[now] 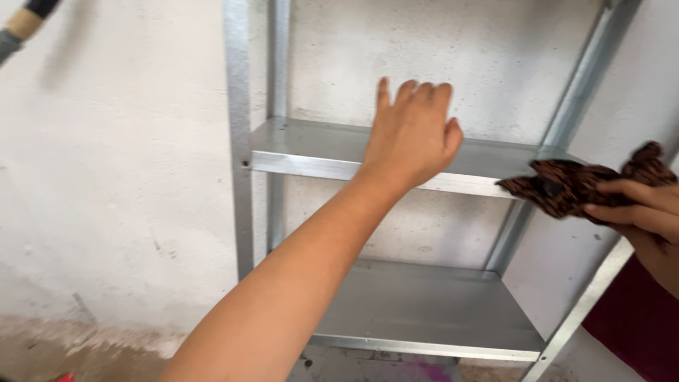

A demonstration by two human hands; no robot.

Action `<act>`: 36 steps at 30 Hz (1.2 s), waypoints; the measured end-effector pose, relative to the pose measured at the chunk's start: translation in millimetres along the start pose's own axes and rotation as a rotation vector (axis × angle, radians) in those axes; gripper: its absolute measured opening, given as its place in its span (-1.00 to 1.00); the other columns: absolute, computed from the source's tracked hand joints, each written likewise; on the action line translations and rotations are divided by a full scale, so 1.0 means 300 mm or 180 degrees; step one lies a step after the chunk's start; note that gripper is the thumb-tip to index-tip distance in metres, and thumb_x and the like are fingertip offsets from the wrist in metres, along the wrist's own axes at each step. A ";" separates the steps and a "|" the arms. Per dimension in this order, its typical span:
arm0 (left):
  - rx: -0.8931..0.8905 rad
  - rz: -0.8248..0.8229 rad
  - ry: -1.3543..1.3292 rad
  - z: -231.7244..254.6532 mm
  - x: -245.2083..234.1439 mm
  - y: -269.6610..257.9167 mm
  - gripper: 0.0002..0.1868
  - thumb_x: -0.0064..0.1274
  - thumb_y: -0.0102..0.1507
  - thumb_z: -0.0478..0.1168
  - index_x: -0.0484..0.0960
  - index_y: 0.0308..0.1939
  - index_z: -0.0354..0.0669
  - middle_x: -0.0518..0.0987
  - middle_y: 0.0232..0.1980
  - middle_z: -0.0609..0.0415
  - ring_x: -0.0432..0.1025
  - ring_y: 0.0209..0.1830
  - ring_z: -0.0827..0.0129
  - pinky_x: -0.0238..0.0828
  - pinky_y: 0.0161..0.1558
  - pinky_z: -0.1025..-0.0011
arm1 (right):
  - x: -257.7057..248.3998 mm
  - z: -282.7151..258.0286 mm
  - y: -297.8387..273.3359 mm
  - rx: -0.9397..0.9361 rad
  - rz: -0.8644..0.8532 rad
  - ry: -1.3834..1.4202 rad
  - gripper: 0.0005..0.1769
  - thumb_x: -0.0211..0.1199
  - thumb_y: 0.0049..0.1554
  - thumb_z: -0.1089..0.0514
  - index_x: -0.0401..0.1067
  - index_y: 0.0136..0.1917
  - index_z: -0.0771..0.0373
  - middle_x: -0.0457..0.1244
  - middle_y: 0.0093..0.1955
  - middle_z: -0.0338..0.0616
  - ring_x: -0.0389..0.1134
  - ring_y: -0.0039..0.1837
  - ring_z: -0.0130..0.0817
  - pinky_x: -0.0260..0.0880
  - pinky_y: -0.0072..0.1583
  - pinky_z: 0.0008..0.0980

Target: The person wipes the surfaces of a metal shelf with a wet cloth, repeatedly dipping the cloth into a bucket of water to clean each shelf level and the frame.

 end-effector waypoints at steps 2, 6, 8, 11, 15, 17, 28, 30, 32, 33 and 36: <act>0.0541 0.0780 -0.0077 0.012 -0.004 -0.014 -0.62 -0.04 0.27 -0.10 0.55 0.10 -0.19 0.57 0.18 -0.10 0.37 0.35 0.09 -0.08 0.54 -0.24 | 0.050 0.035 -0.039 -0.0100 0.0094 0.0128 -0.77 0.35 0.07 0.31 0.60 0.03 0.19 0.41 0.28 -0.10 0.45 0.01 -0.42 0.48 0.04 -0.48; 0.1731 0.1406 0.0344 0.033 0.016 -0.059 -0.65 0.07 0.23 -0.10 0.62 0.06 -0.11 0.57 0.24 -0.03 0.36 0.37 0.13 -0.12 0.55 -0.26 | 0.041 -0.066 -0.047 -0.0398 -0.0049 0.0118 -0.72 0.37 -0.09 0.28 0.62 -0.06 0.12 0.42 0.22 -0.15 0.47 0.02 -0.36 0.49 0.08 -0.36; 0.1950 0.1278 0.0138 0.049 0.040 -0.140 -0.68 0.11 0.22 -0.06 0.64 0.00 -0.06 0.57 0.25 0.00 0.35 0.40 0.13 -0.19 0.56 -0.32 | 0.003 -0.179 -0.044 -0.0444 -0.0020 0.0285 -0.72 0.36 -0.09 0.27 0.63 -0.07 0.05 0.42 0.20 -0.23 0.47 0.10 -0.36 0.47 0.14 -0.33; 0.2031 0.0669 0.0230 0.093 0.075 -0.354 -0.60 0.09 0.27 0.07 0.62 0.11 0.01 0.51 0.36 0.02 0.28 0.49 0.18 -0.32 0.61 -0.35 | -0.044 -0.370 -0.053 -0.0779 -0.0215 0.0312 -0.58 0.35 -0.22 0.25 0.63 -0.05 -0.06 0.42 0.18 -0.34 0.44 0.19 -0.37 0.36 0.20 -0.19; 0.1544 -0.0392 0.0158 0.151 0.107 -0.562 0.01 -0.09 0.17 0.49 0.28 0.45 -0.16 0.38 0.45 -0.08 0.12 0.58 0.09 -0.30 0.57 -0.31 | -0.046 -0.538 -0.054 -0.1133 -0.0475 0.0320 -0.48 0.34 -0.23 0.32 0.61 -0.01 -0.13 0.41 0.16 -0.38 0.40 0.25 -0.35 0.28 0.28 -0.14; 0.1241 -0.0604 -0.0131 0.159 0.109 -0.618 0.10 -0.07 0.13 0.49 0.18 0.50 -0.22 0.40 0.40 -0.15 0.13 0.55 0.02 -0.27 0.53 -0.32 | -0.039 -0.579 -0.055 -0.0936 -0.0450 0.0601 -0.54 0.38 -0.19 0.23 0.61 0.01 -0.10 0.42 0.15 -0.39 0.41 0.23 -0.38 0.31 0.29 -0.18; 0.0620 -0.1250 -0.0972 0.168 0.254 -0.740 -0.66 0.15 0.24 -0.04 0.54 0.05 0.01 0.70 -0.19 0.09 0.59 -0.17 0.23 0.46 0.11 0.10 | 0.080 -0.650 -0.357 0.0949 -0.2130 0.1651 -0.04 0.50 -0.11 -0.02 0.21 0.52 -0.28 0.14 0.59 -0.46 0.36 0.23 -0.33 0.37 0.30 -0.24; 0.0493 -0.1272 -0.1027 0.203 0.294 -0.754 -0.68 0.16 0.26 -0.06 0.55 0.04 -0.05 0.68 -0.19 0.05 0.60 -0.21 0.19 0.53 -0.13 0.16 | 0.113 -0.639 -0.462 0.0807 -0.1835 0.1723 0.14 0.53 -0.16 0.00 0.07 0.60 -0.14 0.05 0.62 -0.22 0.21 0.44 -0.13 0.16 0.38 -0.02; 0.0383 -0.1288 -0.1179 0.256 0.339 -0.757 -0.65 0.17 0.24 -0.06 0.56 0.03 -0.11 0.68 -0.22 0.01 0.60 -0.25 0.17 0.55 -0.28 0.19 | 0.147 -0.605 -0.585 0.0873 -0.1540 0.1720 0.19 0.54 -0.19 -0.01 0.04 0.62 -0.08 0.04 0.62 -0.14 0.17 0.50 -0.08 0.11 0.43 0.04; 0.0332 -0.1287 -0.1300 0.289 0.361 -0.751 -0.62 0.19 0.22 -0.06 0.56 0.04 -0.14 0.68 -0.24 -0.01 0.60 -0.27 0.16 0.54 -0.32 0.19 | 0.171 -0.581 -0.636 0.0978 -0.1496 0.1691 0.17 0.54 -0.19 -0.01 0.05 0.61 -0.08 0.05 0.60 -0.14 0.18 0.50 -0.08 0.12 0.42 0.03; -0.0150 -0.1436 -0.1715 0.377 0.422 -0.714 -0.57 0.18 0.23 -0.06 0.55 0.09 -0.22 0.69 -0.31 -0.07 0.59 -0.34 0.16 0.53 -0.31 0.19 | 0.237 -0.513 -0.796 0.1457 -0.1724 0.1552 0.12 0.54 -0.19 -0.02 0.09 0.57 -0.08 0.08 0.56 -0.14 0.20 0.47 -0.09 0.14 0.41 0.01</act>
Point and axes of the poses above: each hand's wrist, its own y-axis towards the middle knuckle, its own x-axis out of the palm, z = x × y, the point moved 3 cm from there along y, towards the middle knuckle
